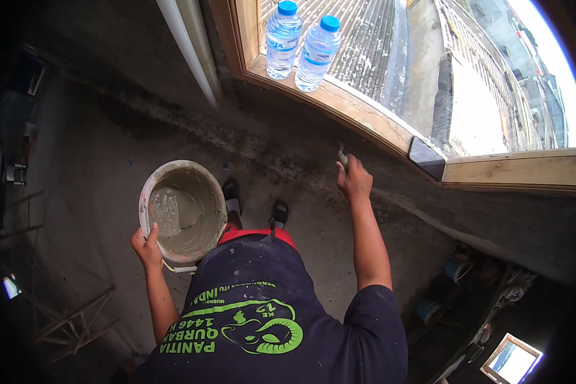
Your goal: The person plasters a wall by scooping wet cement from a bucket with a trowel and applying and smoothing it onto the wall.
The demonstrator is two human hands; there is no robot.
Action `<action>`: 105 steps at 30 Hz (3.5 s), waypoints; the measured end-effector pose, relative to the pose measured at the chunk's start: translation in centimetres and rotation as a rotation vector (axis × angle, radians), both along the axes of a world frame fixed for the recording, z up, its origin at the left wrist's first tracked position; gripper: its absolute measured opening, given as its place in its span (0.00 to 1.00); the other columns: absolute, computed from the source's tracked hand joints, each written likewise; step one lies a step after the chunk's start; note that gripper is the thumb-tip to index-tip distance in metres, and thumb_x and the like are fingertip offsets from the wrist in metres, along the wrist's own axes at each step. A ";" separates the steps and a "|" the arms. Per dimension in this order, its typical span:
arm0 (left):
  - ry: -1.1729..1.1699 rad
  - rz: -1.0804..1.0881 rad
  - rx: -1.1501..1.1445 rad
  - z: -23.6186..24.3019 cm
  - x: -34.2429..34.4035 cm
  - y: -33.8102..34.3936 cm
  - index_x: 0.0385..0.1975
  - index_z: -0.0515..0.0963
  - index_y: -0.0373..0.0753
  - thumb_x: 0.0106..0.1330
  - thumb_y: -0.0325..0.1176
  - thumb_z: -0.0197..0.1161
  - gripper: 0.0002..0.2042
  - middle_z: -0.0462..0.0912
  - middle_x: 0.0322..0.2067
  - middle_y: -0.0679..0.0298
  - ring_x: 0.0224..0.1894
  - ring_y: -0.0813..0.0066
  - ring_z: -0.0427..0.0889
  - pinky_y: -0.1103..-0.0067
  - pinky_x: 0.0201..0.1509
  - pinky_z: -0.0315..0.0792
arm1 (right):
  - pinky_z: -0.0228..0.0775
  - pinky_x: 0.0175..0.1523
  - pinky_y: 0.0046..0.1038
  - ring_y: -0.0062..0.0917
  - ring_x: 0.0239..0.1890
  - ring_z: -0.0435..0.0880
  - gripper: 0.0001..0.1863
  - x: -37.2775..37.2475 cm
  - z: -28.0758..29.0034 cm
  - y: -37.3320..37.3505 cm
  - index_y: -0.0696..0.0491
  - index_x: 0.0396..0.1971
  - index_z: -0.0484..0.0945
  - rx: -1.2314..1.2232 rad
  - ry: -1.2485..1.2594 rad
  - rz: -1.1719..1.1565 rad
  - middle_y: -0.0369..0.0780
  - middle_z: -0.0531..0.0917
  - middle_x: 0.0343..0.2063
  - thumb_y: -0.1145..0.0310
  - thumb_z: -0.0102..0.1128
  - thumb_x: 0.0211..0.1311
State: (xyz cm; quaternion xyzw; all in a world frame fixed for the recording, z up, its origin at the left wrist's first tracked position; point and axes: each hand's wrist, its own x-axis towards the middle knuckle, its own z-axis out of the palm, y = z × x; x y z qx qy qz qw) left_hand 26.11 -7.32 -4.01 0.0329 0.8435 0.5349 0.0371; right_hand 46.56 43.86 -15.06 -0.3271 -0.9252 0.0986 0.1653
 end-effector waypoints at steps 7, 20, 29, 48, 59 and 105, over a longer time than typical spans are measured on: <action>0.024 0.027 0.015 -0.1 0.2 0.2 0.28 0.79 0.29 0.66 0.29 0.65 0.09 0.77 0.22 0.72 0.28 0.85 0.70 0.80 0.33 0.65 | 0.79 0.41 0.43 0.48 0.40 0.86 0.20 8.8 -2.7 1.3 0.51 0.51 0.76 -0.003 0.055 -0.106 0.48 0.85 0.40 0.59 0.65 0.62; 0.007 0.002 -0.018 0.2 0.1 0.4 0.27 0.78 0.29 0.66 0.30 0.66 0.10 0.75 0.21 0.73 0.27 0.85 0.68 0.80 0.32 0.64 | 0.77 0.35 0.47 0.50 0.32 0.85 0.19 0.3 -2.1 2.8 0.51 0.46 0.76 -0.037 -0.205 0.018 0.49 0.85 0.30 0.53 0.62 0.64; 0.004 0.031 0.012 -0.3 0.4 0.5 0.26 0.77 0.29 0.66 0.29 0.65 0.10 0.74 0.21 0.73 0.28 0.85 0.68 0.80 0.32 0.63 | 0.77 0.35 0.47 0.51 0.32 0.85 0.20 -3.7 -0.4 0.2 0.52 0.46 0.76 0.004 0.039 0.075 0.51 0.85 0.30 0.52 0.60 0.65; 0.029 0.084 0.054 -1.8 0.3 0.6 0.28 0.79 0.27 0.66 0.29 0.65 0.09 0.77 0.21 0.70 0.27 0.84 0.70 0.79 0.32 0.65 | 0.77 0.35 0.47 0.50 0.32 0.86 0.20 -3.9 -2.2 0.2 0.51 0.44 0.76 -0.007 -0.296 0.023 0.50 0.85 0.31 0.50 0.60 0.65; 0.010 0.034 0.015 -1.6 -0.1 0.6 0.28 0.79 0.28 0.66 0.29 0.65 0.09 0.77 0.21 0.71 0.27 0.85 0.69 0.79 0.32 0.65 | 0.78 0.35 0.46 0.49 0.33 0.86 0.19 0.0 -1.3 1.5 0.50 0.48 0.77 -0.015 -0.430 -0.020 0.47 0.86 0.36 0.54 0.62 0.64; 0.036 0.062 0.058 -1.9 0.6 1.3 0.31 0.80 0.27 0.65 0.28 0.65 0.08 0.79 0.23 0.70 0.28 0.83 0.72 0.79 0.34 0.67 | 0.77 0.33 0.43 0.44 0.32 0.86 0.19 0.7 6.9 2.9 0.47 0.49 0.77 0.156 -0.131 -0.002 0.44 0.84 0.32 0.51 0.61 0.64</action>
